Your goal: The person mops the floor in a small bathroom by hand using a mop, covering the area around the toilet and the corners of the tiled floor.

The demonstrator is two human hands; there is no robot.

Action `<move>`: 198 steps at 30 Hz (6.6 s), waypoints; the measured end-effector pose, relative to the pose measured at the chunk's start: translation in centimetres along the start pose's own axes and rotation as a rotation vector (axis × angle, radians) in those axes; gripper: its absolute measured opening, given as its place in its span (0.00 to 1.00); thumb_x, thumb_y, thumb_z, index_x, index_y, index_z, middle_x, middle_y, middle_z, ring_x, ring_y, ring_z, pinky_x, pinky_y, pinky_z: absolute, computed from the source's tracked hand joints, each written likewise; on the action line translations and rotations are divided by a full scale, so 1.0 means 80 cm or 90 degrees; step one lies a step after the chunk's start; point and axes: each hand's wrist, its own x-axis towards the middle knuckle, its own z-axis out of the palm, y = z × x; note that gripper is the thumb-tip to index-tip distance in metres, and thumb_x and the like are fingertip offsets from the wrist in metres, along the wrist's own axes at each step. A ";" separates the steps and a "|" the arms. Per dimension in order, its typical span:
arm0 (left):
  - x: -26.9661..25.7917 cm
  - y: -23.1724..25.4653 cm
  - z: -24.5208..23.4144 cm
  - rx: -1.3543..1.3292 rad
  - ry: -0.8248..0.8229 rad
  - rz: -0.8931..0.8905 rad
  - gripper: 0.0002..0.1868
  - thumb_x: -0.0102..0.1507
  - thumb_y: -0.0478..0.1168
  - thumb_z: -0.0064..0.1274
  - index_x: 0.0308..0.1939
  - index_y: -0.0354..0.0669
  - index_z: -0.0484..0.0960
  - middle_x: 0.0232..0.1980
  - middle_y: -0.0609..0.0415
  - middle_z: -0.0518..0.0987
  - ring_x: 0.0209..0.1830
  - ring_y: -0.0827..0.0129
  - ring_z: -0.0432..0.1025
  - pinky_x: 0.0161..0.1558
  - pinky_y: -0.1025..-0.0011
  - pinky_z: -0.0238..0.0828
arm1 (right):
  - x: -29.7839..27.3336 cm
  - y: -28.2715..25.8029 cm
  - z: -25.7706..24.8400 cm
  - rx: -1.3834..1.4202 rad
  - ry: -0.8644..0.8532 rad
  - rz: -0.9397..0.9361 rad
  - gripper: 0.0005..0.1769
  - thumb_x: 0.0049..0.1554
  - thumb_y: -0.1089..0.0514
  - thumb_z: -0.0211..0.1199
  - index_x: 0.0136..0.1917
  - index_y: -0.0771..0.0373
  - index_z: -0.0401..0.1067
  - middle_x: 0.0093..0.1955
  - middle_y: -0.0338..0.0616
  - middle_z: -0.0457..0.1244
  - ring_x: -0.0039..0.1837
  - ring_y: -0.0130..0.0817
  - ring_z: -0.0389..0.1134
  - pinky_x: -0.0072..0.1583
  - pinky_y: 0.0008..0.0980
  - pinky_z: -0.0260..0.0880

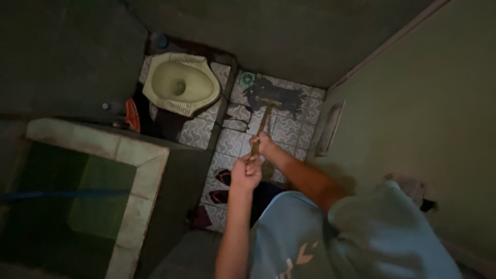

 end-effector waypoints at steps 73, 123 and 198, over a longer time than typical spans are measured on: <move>0.112 0.014 -0.014 0.048 -0.026 -0.085 0.09 0.70 0.38 0.33 0.39 0.39 0.67 0.28 0.57 0.65 0.15 0.77 0.54 0.12 0.81 0.49 | 0.003 -0.075 0.029 -0.246 -0.002 -0.109 0.24 0.65 0.39 0.46 0.35 0.56 0.56 0.23 0.40 0.51 0.25 0.37 0.52 0.29 0.36 0.56; 0.088 0.040 -0.047 -0.060 -0.028 -0.114 0.13 0.71 0.38 0.37 0.32 0.38 0.65 0.21 0.58 0.62 0.12 0.78 0.53 0.11 0.80 0.49 | 0.040 -0.047 0.017 -0.307 0.291 -0.358 0.12 0.62 0.54 0.60 0.48 0.66 0.68 0.32 0.47 0.59 0.30 0.40 0.60 0.32 0.42 0.62; -0.036 0.074 -0.034 0.186 0.163 -0.260 0.09 0.69 0.38 0.34 0.35 0.39 0.65 0.24 0.57 0.64 0.13 0.77 0.52 0.10 0.79 0.47 | -0.048 0.107 -0.023 -0.302 0.326 -0.321 0.15 0.62 0.51 0.52 0.38 0.62 0.66 0.28 0.47 0.58 0.28 0.42 0.59 0.32 0.44 0.61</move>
